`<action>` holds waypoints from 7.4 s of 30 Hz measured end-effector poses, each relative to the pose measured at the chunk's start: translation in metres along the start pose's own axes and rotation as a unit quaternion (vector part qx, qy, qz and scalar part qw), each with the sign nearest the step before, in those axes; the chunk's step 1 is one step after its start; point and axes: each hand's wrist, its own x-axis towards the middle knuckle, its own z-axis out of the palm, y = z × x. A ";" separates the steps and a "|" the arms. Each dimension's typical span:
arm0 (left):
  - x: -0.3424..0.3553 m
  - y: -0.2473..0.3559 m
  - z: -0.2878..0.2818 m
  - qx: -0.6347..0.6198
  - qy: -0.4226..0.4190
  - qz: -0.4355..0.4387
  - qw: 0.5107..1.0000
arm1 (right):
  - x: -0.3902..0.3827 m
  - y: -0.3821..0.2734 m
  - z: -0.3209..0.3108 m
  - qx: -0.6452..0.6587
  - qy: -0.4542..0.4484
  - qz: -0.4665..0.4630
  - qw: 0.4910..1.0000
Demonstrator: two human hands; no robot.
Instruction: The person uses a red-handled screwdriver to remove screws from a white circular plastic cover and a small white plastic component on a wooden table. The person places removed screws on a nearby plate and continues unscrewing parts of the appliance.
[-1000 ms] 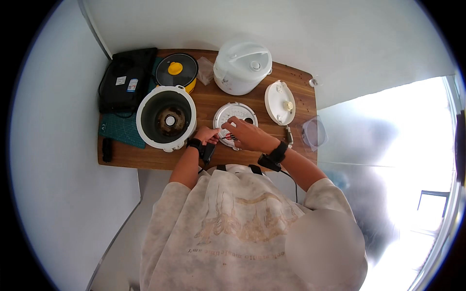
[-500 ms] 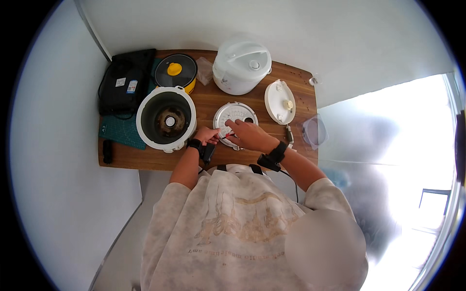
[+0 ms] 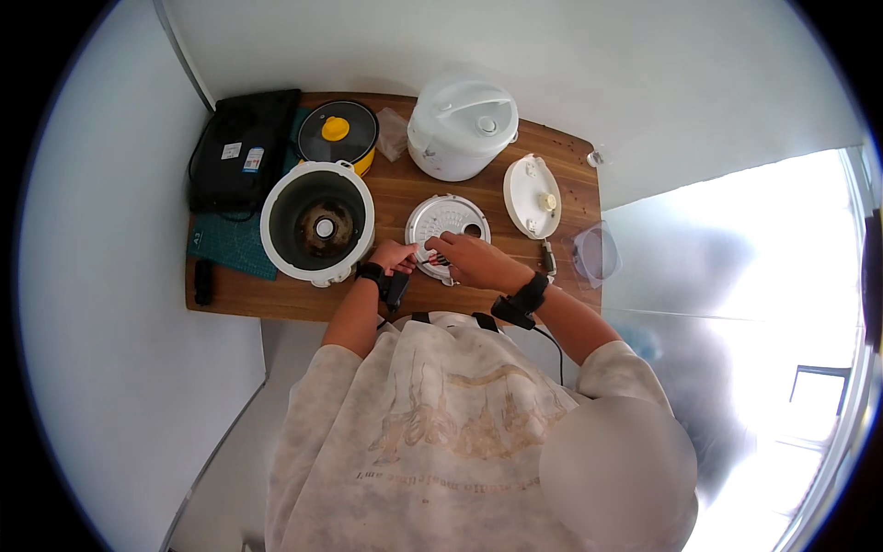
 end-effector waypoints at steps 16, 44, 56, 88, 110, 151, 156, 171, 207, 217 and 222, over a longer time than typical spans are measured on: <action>0.003 -0.001 -0.002 0.022 0.001 -0.013 1.000 | -0.008 -0.008 0.003 -0.032 0.036 0.143 0.989; -0.051 0.034 0.027 0.484 0.064 0.373 0.789 | -0.063 0.026 0.000 0.075 0.147 0.216 0.962; -0.025 0.007 0.027 0.604 0.088 0.422 0.671 | -0.067 0.018 -0.015 0.088 0.121 0.244 0.958; -0.039 0.033 0.051 0.691 0.081 0.348 0.628 | -0.091 0.039 0.004 0.114 0.178 0.206 0.956; -0.068 0.068 0.032 -0.212 -0.108 0.154 0.959 | -0.084 0.041 -0.030 0.235 0.297 0.205 0.903; -0.065 0.030 0.025 -0.279 -0.120 0.215 0.928 | -0.039 0.018 -0.053 0.134 0.183 0.110 0.968; -0.080 0.045 0.024 -0.252 -0.095 0.199 0.942 | -0.028 0.016 -0.049 0.109 0.185 0.103 0.971; -0.019 0.011 0.021 0.088 0.200 0.176 0.960 | 0.017 0.027 -0.029 0.058 0.149 0.103 0.982; -0.003 0.002 0.006 0.101 0.166 0.182 0.964 | 0.080 0.018 -0.028 -0.076 -0.035 0.059 0.995; -0.005 0.002 0.007 0.118 0.180 0.196 0.957 | 0.085 0.012 -0.037 -0.108 -0.027 0.051 0.993; -0.004 0.002 0.006 0.091 0.174 0.175 0.965 | 0.087 -0.009 -0.045 -0.129 -0.052 0.086 0.987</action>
